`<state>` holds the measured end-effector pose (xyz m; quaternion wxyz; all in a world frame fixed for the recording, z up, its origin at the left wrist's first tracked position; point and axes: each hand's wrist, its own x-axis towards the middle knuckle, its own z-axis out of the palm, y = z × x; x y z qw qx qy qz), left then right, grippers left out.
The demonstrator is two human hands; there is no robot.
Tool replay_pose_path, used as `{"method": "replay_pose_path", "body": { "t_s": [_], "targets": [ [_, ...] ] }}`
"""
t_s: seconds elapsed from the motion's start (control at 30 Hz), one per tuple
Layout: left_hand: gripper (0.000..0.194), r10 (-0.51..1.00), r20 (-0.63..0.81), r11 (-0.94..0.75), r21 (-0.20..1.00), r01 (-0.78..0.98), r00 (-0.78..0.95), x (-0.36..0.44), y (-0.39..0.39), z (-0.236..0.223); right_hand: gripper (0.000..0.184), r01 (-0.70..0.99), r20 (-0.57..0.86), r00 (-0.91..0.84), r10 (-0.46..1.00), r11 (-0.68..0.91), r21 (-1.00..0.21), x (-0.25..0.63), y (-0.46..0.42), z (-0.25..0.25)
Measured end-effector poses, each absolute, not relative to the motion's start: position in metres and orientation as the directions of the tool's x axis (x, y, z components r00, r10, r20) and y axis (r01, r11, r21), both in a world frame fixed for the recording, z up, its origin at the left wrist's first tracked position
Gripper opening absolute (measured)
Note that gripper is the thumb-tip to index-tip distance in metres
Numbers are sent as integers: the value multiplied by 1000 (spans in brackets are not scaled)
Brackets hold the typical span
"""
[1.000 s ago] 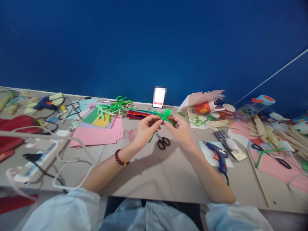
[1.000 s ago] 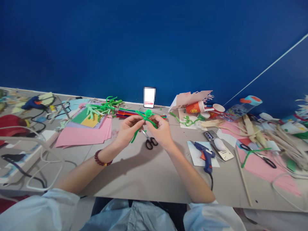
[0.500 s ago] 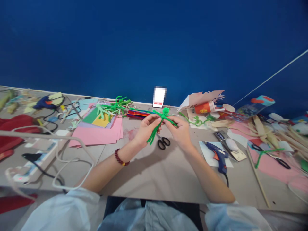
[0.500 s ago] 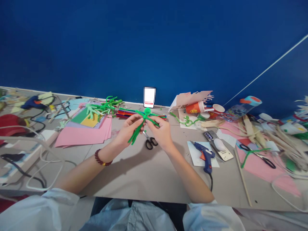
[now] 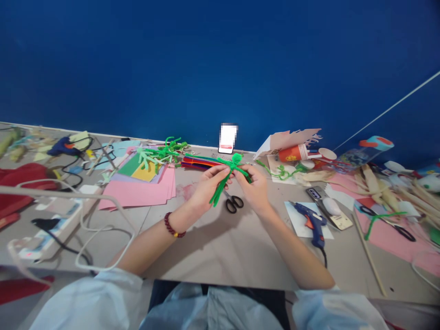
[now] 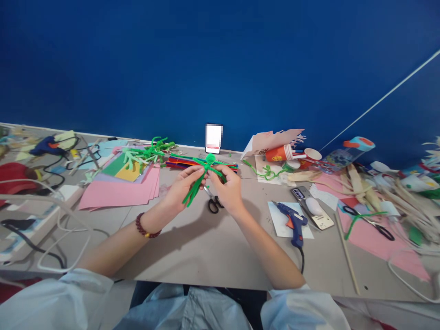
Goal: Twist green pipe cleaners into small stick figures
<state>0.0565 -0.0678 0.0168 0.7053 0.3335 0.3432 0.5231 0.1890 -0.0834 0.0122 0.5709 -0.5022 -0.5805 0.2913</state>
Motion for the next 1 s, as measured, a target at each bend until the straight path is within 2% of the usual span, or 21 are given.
{"method": "replay_pose_path", "body": {
  "t_s": [0.2,0.43,0.53,0.67,0.83,1.0],
  "targets": [
    [25,973,-68,170,853,-493,219,57,-68,16,16,205,333,179,926,296,-933,184,-87,15],
    [25,985,160,-132,939,-316,64,59,-70,13,16,224,333,190,924,290,-931,184,-88,13],
    [19,980,195,-182,961,-210,40,57,-68,11,16,254,339,209,917,284,-924,183,-89,12],
    [19,972,212,-197,969,-147,101,54,-62,5,15,285,357,240,903,286,-915,183,-89,11],
    [13,943,316,-317,948,-10,102,51,-62,5,13,321,356,266,896,266,-909,182,-89,8],
    [7,875,475,-485,851,203,97,48,-67,4,9,325,360,272,893,267,-907,177,-91,4]
  ]
}}
